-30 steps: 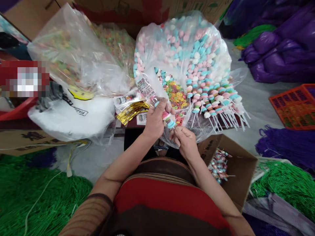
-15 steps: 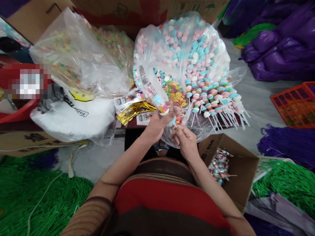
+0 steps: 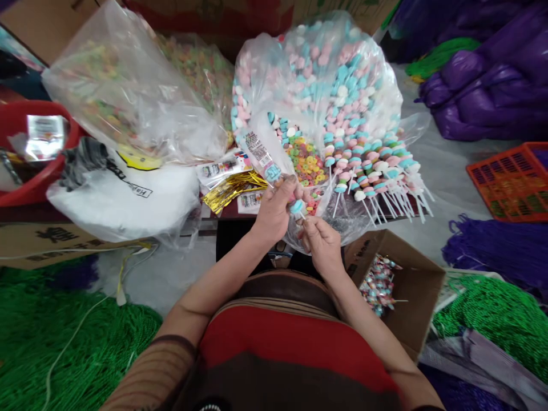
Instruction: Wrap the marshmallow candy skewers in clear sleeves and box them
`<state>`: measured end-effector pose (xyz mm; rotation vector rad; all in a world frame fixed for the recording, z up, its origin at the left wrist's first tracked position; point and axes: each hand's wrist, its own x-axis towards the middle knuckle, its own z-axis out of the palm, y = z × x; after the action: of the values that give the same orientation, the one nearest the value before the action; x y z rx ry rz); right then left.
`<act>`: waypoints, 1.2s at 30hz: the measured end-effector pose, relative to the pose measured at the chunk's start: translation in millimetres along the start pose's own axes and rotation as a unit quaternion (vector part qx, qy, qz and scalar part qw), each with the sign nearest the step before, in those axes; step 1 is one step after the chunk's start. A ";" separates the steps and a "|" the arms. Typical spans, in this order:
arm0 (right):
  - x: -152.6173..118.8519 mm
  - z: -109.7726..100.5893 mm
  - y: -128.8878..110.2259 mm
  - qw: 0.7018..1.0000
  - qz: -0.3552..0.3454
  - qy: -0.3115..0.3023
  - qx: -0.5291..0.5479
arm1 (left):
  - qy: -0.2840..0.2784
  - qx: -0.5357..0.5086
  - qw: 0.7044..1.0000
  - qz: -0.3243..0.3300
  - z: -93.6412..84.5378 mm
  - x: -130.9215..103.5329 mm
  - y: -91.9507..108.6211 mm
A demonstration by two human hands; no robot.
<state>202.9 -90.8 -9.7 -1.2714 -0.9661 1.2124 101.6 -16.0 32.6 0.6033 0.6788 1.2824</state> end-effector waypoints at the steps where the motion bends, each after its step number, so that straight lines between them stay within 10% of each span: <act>1: 0.6 1.0 -0.1 1.000 0.014 -0.006 0.027 | -0.003 0.003 1.000 -0.009 -1.3 -2.4 -3.6; 10: 5.5 -6.4 -5.3 0.978 0.096 -0.124 0.136 | -0.076 0.010 0.997 0.011 -24.0 1.5 23.8; 15: 10.6 -11.0 -16.1 0.990 0.004 -0.120 -0.071 | 0.029 -0.020 0.997 0.075 -21.9 14.8 32.4; 25: 14.6 0.6 -29.3 0.942 -0.102 -0.129 -0.294 | 0.039 0.061 0.993 0.097 -13.5 4.2 3.7; 36: 20.7 3.5 -20.8 0.979 0.014 -0.177 -0.104 | 0.084 0.058 0.982 0.161 -22.9 10.7 7.2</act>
<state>205.0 -68.0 9.0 -1.2558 -1.3662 1.4189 81.4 -3.4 21.3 0.7269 0.8233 1.6160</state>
